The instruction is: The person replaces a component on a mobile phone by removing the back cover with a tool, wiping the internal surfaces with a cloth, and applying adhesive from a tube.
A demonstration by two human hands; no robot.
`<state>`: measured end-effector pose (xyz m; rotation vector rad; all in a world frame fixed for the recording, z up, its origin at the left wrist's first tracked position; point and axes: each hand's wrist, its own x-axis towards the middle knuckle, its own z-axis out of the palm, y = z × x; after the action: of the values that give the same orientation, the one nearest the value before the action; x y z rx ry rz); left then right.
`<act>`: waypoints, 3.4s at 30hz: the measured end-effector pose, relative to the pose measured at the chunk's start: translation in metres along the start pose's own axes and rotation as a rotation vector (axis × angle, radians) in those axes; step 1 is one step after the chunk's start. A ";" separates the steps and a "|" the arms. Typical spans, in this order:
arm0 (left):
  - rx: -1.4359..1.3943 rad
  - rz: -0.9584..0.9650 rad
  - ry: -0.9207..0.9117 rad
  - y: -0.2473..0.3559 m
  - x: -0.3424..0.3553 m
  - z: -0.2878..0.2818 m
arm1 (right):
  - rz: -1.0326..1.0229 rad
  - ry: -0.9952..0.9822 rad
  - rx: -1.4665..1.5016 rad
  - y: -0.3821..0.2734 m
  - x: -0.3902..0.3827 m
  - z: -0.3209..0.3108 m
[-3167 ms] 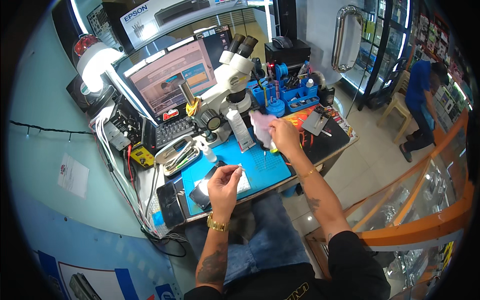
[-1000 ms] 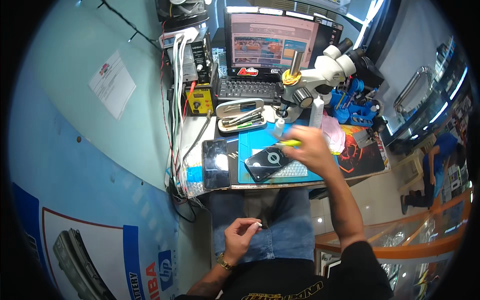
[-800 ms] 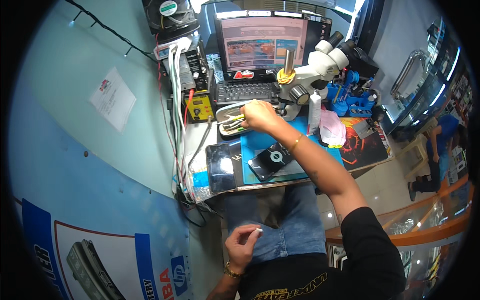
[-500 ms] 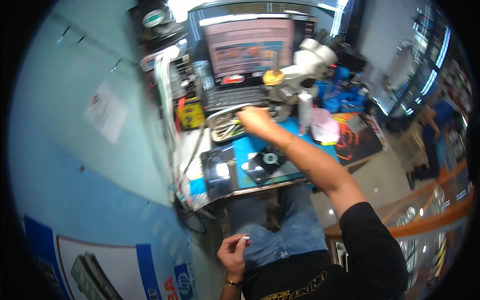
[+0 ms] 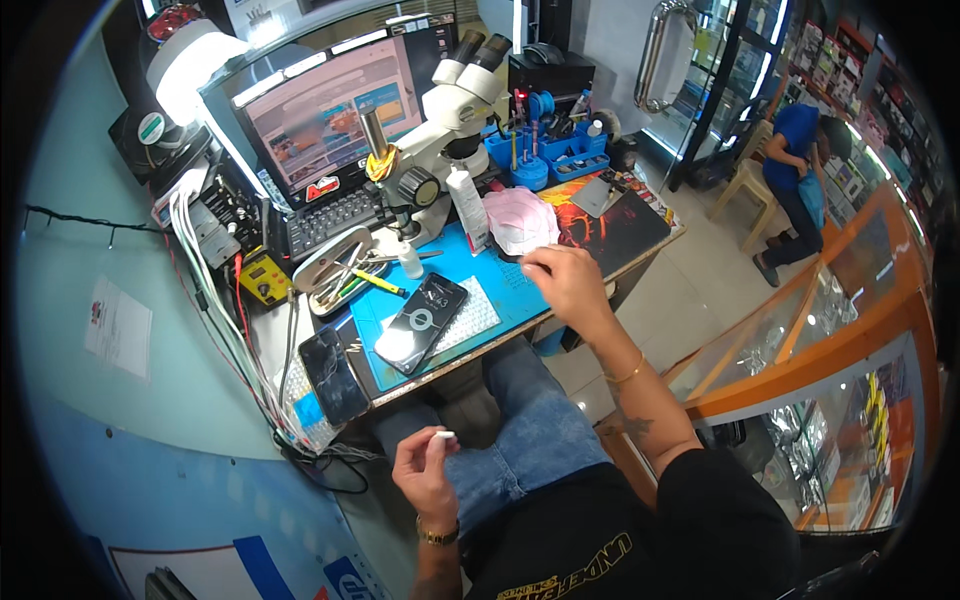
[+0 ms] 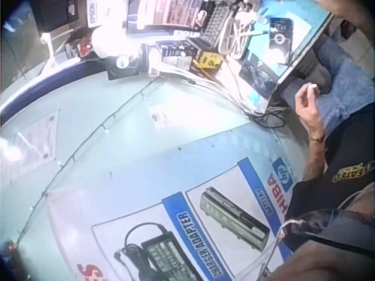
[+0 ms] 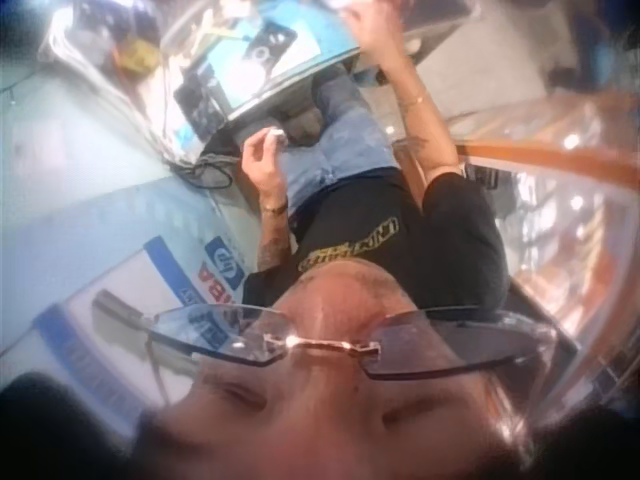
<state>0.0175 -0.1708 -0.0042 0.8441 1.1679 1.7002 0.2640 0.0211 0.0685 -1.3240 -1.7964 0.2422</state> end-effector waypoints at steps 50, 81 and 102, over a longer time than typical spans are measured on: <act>0.387 -0.350 0.163 0.238 0.046 0.103 | 0.354 0.193 -0.062 0.121 0.166 0.002; 0.362 -0.216 0.296 0.249 0.052 0.125 | 0.050 -0.313 -0.376 0.114 0.197 -0.004; -0.004 -0.574 0.167 0.161 0.127 0.185 | 0.510 -0.464 0.573 -0.007 0.145 -0.042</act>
<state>0.0862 -0.0173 0.2142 0.3158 1.3590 1.3078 0.2813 0.1283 0.1738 -1.3322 -1.5252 1.3284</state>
